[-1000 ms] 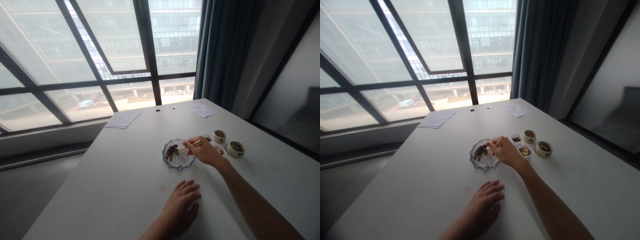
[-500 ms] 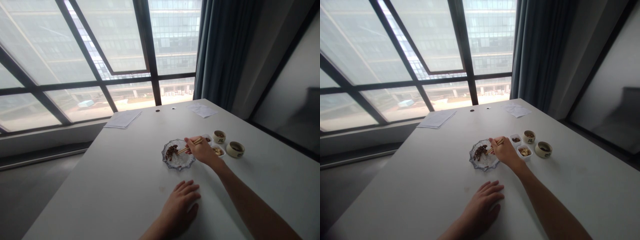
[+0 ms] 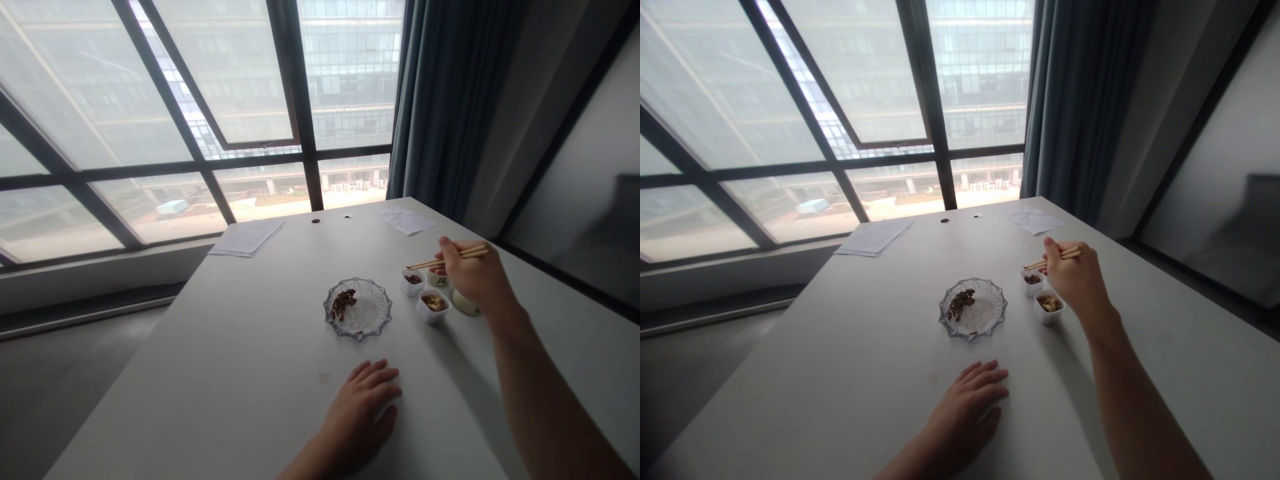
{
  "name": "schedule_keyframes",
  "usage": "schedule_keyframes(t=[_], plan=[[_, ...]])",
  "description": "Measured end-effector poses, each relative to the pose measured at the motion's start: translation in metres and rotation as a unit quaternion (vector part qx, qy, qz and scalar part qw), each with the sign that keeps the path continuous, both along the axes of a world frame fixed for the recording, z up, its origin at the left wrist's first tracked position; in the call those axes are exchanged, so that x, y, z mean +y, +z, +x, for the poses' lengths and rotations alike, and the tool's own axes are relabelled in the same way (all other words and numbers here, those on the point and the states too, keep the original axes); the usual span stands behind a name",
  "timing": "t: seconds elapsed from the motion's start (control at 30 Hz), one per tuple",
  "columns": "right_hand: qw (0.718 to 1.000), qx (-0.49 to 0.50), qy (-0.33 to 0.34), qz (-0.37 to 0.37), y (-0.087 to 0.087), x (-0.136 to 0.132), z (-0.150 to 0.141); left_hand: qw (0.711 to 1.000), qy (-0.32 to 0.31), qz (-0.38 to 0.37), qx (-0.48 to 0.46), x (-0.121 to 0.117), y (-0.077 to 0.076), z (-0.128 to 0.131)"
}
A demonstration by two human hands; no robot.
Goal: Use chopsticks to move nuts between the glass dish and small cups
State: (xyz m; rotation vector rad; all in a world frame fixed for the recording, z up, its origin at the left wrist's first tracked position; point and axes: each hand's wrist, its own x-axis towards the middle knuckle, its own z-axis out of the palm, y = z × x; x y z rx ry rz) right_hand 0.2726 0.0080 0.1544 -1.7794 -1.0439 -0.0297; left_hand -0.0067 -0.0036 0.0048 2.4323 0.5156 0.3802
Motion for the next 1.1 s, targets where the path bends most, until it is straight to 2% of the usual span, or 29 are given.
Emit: schedule_keyframes(t=[0.2,0.3,0.43,0.53,0.73,0.87,1.1], plan=[[0.999,-0.037,-0.008,-0.029,-0.011,0.004,0.018,1.0,0.001,-0.001,0.007,0.001,-0.002,-0.001],[1.0,0.0,0.01,-0.011,-0.009,0.005,0.015,1.0,0.002,-0.001,0.009,0.001,0.0,-0.001],[0.992,0.091,0.087,0.023,-0.006,0.006,0.0,1.0,0.002,0.0,0.007,0.0,0.002,0.0],[0.977,0.134,0.168,0.005,-0.01,0.011,-0.021,1.0,0.003,0.002,0.007,0.0,0.001,0.0],[0.947,0.104,0.298,-0.065,-0.028,0.023,-0.062,1.0,0.001,0.007,0.005,-0.001,0.001,0.0],[0.938,0.038,0.33,-0.096,-0.035,0.028,-0.072,1.0,-0.001,0.005,0.005,-0.002,0.003,-0.001],[0.928,0.102,0.34,-0.113,-0.047,0.034,-0.068,1.0,-0.001,0.004,0.002,-0.002,0.006,0.0]])
